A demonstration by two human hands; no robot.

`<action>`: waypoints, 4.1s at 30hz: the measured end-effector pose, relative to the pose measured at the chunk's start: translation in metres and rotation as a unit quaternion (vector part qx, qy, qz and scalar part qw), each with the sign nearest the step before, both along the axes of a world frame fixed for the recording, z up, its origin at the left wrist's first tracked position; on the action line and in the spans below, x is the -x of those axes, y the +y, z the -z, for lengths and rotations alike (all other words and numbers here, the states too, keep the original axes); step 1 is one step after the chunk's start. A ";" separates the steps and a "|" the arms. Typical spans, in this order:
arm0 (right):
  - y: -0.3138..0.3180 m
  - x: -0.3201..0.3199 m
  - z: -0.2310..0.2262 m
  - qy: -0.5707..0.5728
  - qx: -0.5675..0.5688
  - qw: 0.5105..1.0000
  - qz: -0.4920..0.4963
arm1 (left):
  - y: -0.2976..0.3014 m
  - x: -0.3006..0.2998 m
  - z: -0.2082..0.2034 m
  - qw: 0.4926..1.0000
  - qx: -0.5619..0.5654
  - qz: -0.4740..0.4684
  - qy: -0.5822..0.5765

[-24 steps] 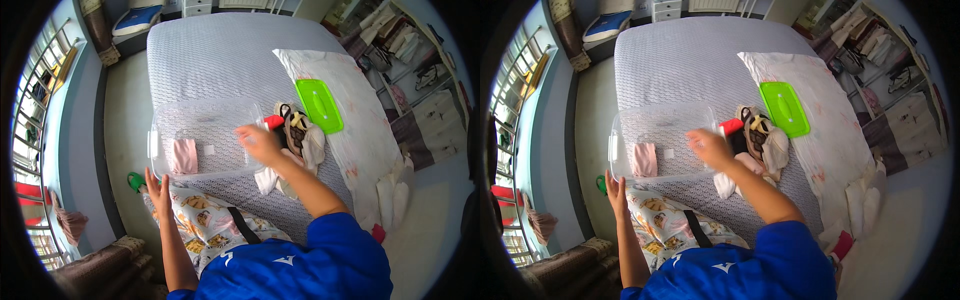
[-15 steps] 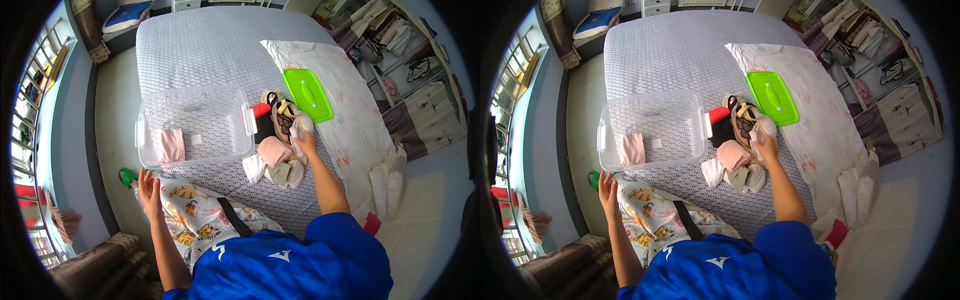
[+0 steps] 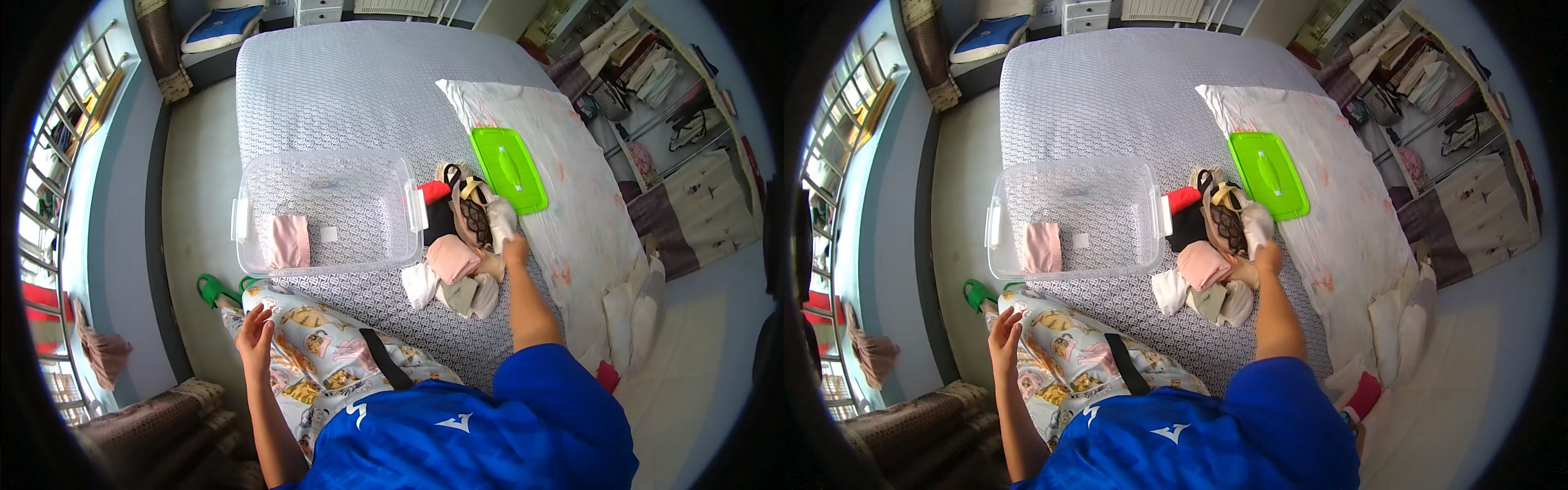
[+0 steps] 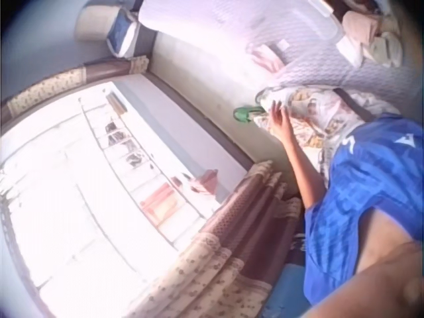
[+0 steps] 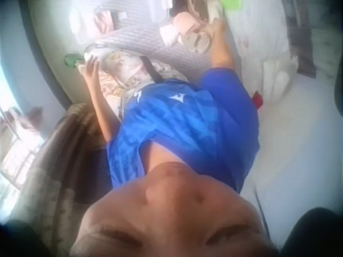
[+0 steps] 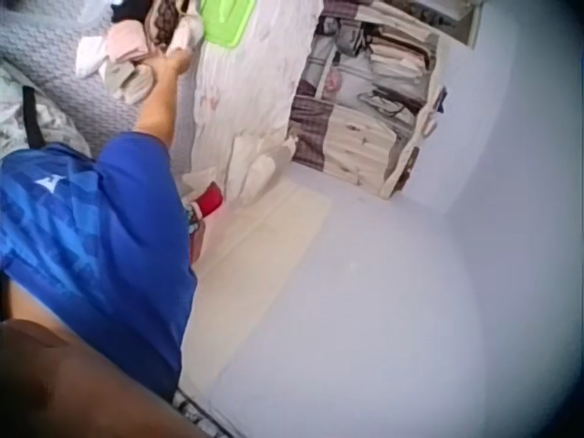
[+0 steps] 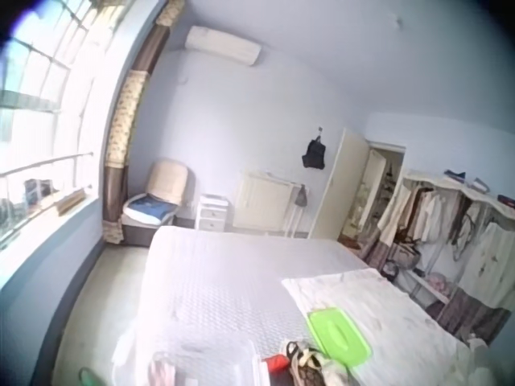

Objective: The person sits on the floor and folds several pieces of clothing, including a white bra, a black bra, and a pink garment. They place the folded items into a clear plastic container on the bed.

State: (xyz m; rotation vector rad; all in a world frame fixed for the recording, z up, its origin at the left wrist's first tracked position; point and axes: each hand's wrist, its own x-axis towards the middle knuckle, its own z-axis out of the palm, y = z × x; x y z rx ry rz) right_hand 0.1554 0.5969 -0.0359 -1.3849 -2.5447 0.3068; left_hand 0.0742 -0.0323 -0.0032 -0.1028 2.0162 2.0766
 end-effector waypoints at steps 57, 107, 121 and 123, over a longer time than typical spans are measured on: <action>-0.518 0.092 -0.202 0.215 0.221 0.448 -0.839 | -0.081 -0.049 -0.163 0.953 -0.244 -0.160 0.081; -0.462 0.149 -0.212 -0.147 0.741 0.328 -0.567 | -0.123 -0.038 -0.153 0.992 -0.077 0.088 -0.043; -0.481 0.125 -0.230 -0.085 0.495 0.476 -0.722 | -0.079 -0.033 -0.174 0.980 -0.062 0.158 0.108; -0.485 0.122 -0.232 -0.071 0.501 0.479 -0.717 | -0.067 -0.031 -0.176 0.978 0.117 0.120 0.123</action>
